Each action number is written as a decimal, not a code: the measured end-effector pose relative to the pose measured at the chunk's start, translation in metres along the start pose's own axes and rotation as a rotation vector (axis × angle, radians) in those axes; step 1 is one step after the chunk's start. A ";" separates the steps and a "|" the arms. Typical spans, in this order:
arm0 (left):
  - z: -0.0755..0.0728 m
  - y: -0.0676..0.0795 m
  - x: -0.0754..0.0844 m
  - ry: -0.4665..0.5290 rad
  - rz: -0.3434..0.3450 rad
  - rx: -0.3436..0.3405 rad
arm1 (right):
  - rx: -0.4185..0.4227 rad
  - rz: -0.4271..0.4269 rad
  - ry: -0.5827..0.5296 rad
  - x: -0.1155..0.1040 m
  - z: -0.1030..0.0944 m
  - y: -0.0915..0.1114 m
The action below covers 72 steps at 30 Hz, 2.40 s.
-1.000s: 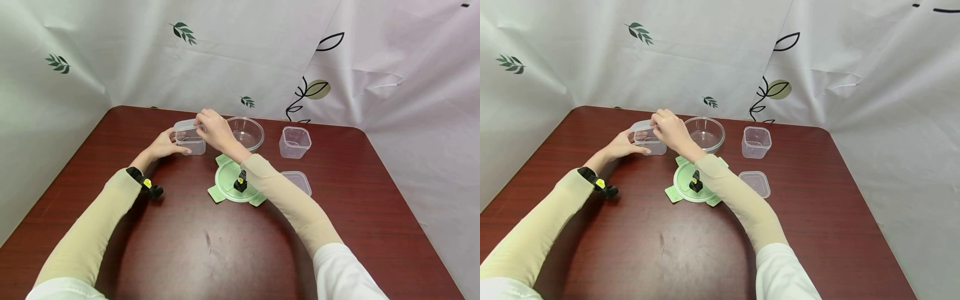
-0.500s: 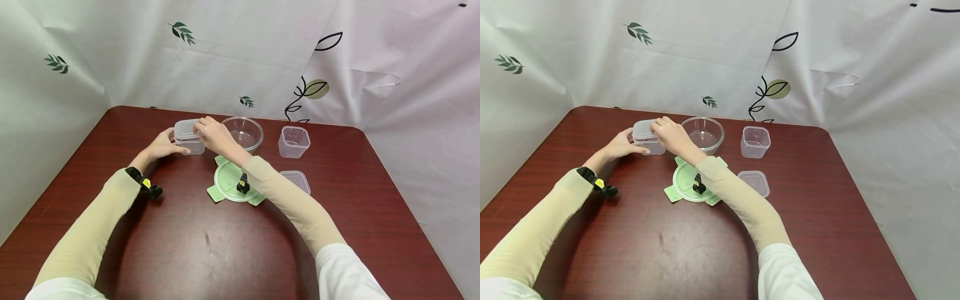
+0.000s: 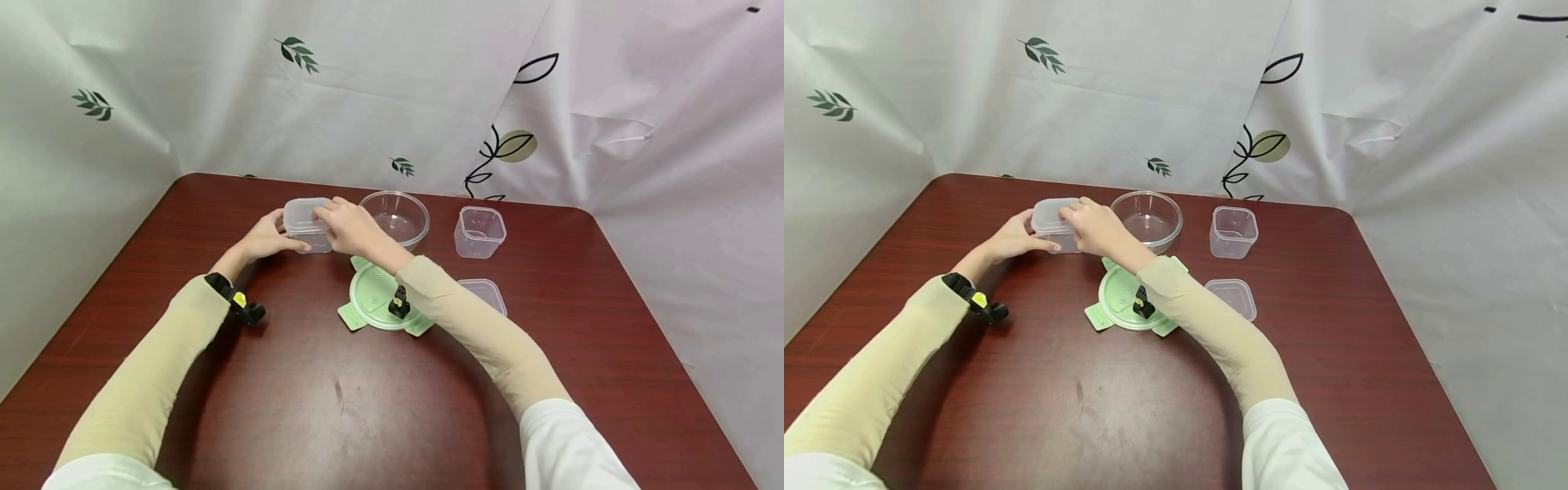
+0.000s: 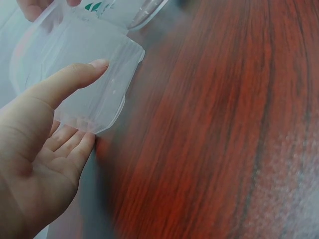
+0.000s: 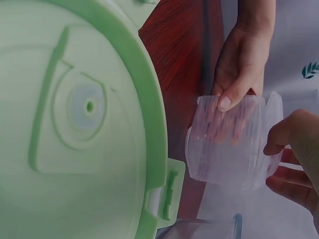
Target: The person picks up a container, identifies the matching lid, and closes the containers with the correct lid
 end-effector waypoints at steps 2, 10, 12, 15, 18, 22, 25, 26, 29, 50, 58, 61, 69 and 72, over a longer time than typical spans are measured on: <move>-0.001 0.000 0.000 -0.006 0.002 0.003 | -0.013 -0.013 0.000 -0.002 0.002 0.000; 0.000 0.001 -0.001 -0.017 0.008 -0.002 | -0.042 -0.028 0.021 -0.004 0.007 0.001; 0.000 0.000 -0.002 -0.008 0.011 -0.005 | -0.045 -0.019 0.027 -0.004 0.008 0.001; -0.001 0.000 -0.002 0.014 0.017 -0.008 | -0.045 -0.006 0.032 -0.002 0.009 0.000; 0.000 -0.001 -0.001 0.025 0.022 -0.015 | -0.044 0.002 0.037 -0.001 0.009 0.000; 0.000 -0.001 -0.001 0.026 0.024 -0.017 | -0.045 0.012 0.041 0.000 0.008 -0.002; -0.001 0.000 -0.001 0.021 0.020 -0.019 | -0.058 0.026 0.006 0.001 0.010 -0.006; -0.001 0.000 -0.001 0.017 0.018 -0.019 | -0.069 0.029 -0.013 0.001 0.012 -0.008; -0.001 0.001 -0.001 0.010 0.017 -0.025 | -0.124 0.010 -0.057 0.000 0.019 -0.014; -0.001 0.000 -0.001 -0.006 0.024 -0.023 | -0.292 -0.063 -0.044 -0.012 0.047 -0.023; 0.000 0.001 -0.001 0.000 0.033 -0.033 | -0.294 -0.059 -0.071 -0.012 0.046 -0.022; 0.000 0.001 -0.001 0.001 0.031 -0.034 | -0.302 -0.055 -0.076 -0.012 0.045 -0.023; 0.000 0.000 -0.002 -0.002 0.020 -0.034 | -0.322 -0.053 -0.079 -0.010 0.045 -0.024; 0.000 -0.001 -0.002 0.002 0.021 -0.035 | -0.328 -0.047 -0.082 -0.009 0.045 -0.024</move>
Point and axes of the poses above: each hand's wrist, its own y-axis away from the middle knuckle, its own z-axis out of the palm, x = y × z, the point moved 8 cm from there along -y, towards the middle knuckle, and after that the axes turned 13 degrees about -z, right-handed, at the moved point
